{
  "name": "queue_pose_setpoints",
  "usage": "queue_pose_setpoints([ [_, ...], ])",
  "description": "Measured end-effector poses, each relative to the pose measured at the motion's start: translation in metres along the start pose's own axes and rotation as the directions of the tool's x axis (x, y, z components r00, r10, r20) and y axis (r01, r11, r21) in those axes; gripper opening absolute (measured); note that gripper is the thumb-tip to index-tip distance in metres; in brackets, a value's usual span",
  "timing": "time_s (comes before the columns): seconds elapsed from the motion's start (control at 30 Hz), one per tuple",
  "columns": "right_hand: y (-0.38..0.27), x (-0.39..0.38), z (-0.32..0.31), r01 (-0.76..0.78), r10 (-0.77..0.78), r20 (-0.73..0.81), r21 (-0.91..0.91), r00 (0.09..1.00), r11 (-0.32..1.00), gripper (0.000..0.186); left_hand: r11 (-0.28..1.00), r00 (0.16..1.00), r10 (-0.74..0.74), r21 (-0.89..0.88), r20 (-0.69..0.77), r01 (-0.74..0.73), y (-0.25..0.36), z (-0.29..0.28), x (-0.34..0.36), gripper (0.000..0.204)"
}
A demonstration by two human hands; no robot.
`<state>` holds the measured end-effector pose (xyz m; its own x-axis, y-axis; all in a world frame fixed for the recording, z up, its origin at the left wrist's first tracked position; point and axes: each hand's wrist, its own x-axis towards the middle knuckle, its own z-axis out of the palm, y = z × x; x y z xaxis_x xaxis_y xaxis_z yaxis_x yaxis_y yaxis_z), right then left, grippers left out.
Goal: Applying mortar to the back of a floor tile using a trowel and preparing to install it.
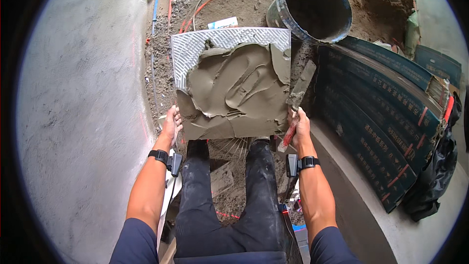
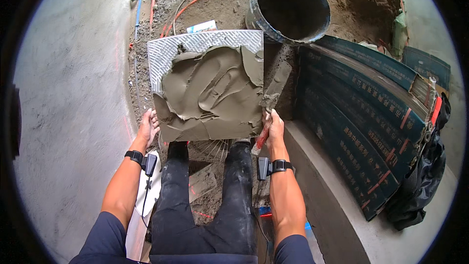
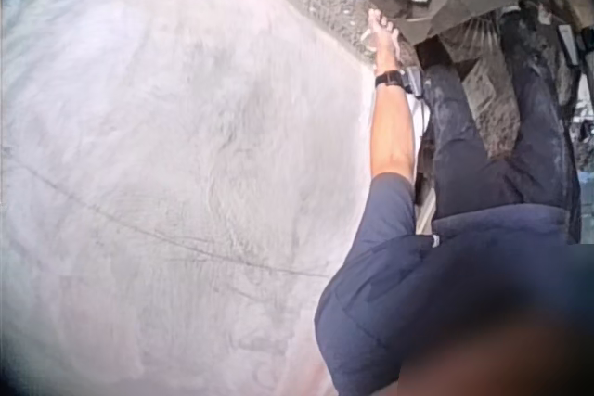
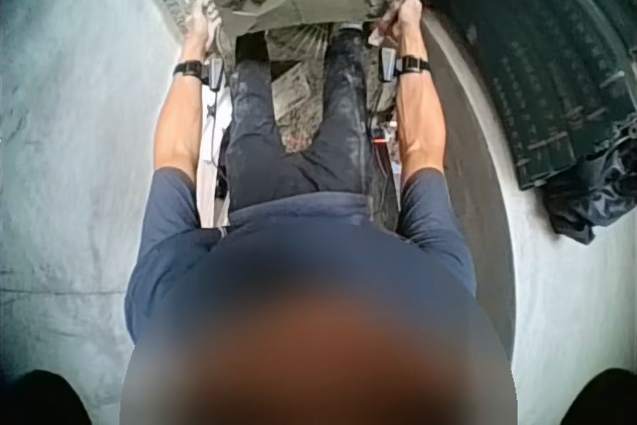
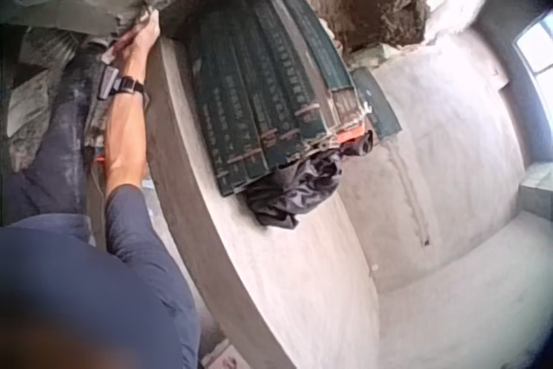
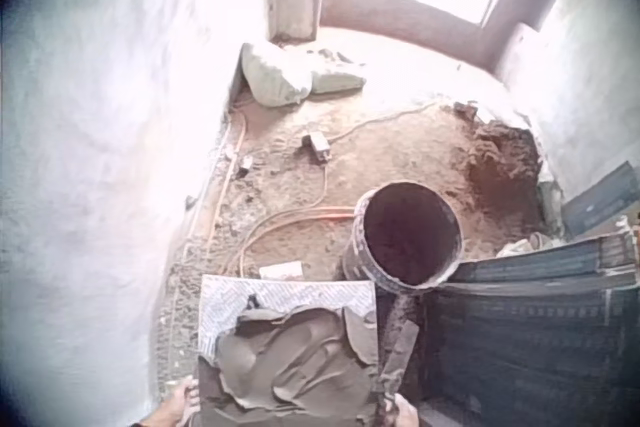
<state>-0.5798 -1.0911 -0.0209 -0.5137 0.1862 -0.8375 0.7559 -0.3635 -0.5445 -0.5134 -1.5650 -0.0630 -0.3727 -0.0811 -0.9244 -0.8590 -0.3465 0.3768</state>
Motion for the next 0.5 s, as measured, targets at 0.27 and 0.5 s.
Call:
queue_pose_setpoints([
  [0.27, 0.027, -0.013, -0.001, -0.085, 0.084, -0.060, -0.018, 0.995, 0.996, 0.033, 0.997, 0.997, -0.042, 0.066, -0.066, 0.046, 0.008, -0.006, -0.010, 0.074],
  [0.5, -0.053, -0.028, -0.001, 0.166, -0.123, 0.112, -0.619, 0.986, 0.768, 0.033, 0.997, 0.989, -0.037, 0.067, -0.146, 0.047, -0.007, -0.014, -0.044, 0.086],
])
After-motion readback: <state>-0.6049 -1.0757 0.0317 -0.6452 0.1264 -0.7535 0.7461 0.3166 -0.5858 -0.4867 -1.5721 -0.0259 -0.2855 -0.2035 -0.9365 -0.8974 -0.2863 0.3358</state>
